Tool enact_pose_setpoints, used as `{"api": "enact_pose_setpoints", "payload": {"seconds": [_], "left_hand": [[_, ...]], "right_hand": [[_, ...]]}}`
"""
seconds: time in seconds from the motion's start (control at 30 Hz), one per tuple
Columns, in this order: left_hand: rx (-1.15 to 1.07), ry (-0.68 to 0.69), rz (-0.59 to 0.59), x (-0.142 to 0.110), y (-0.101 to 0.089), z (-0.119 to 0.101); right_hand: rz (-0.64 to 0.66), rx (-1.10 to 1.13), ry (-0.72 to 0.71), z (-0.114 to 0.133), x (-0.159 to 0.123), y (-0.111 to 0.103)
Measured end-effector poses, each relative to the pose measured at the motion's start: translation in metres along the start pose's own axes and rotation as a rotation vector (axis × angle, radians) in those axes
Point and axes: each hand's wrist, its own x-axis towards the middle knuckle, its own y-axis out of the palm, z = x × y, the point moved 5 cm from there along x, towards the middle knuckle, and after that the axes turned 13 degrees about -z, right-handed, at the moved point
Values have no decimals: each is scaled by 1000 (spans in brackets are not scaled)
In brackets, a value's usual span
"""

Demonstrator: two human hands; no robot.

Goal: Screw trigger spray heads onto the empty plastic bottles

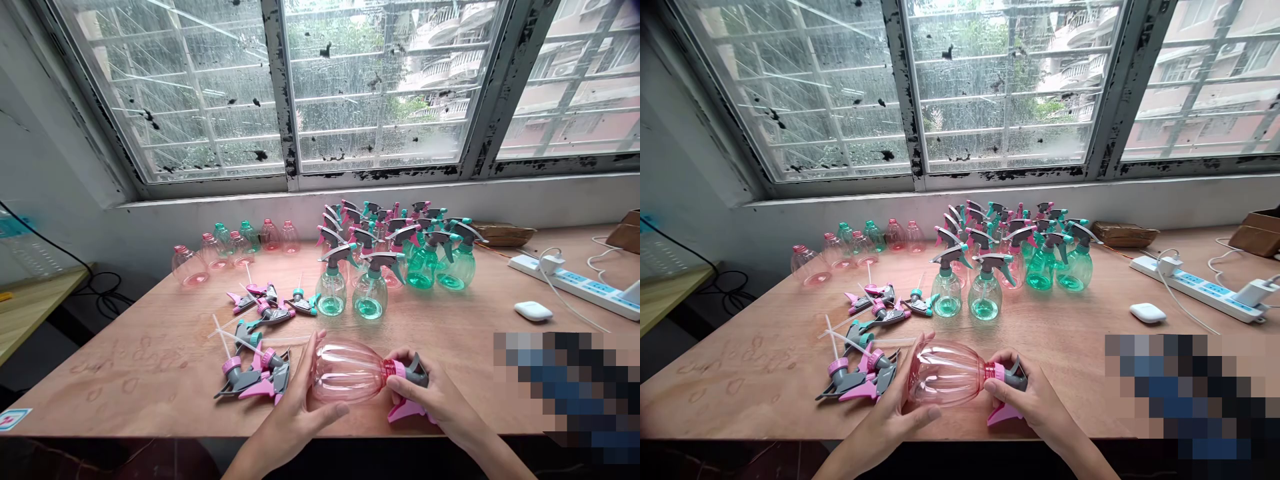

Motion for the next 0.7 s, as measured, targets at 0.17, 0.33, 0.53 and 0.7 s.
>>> {"api": "enact_pose_setpoints", "payload": {"seconds": [0.17, 0.33, 0.53, 0.7], "left_hand": [[31, 72, -2, 1, 0, 0], [-35, 12, -8, 0, 1, 1], [-4, 12, 3, 0, 2, -7], [-65, 58, 17, 1, 3, -5]], "right_hand": [[-11, 1, 5, 0, 1, -2], [-20, -1, -2, 1, 0, -1], [-26, -9, 12, 2, 0, 0], [-17, -26, -4, 3, 0, 0]]}}
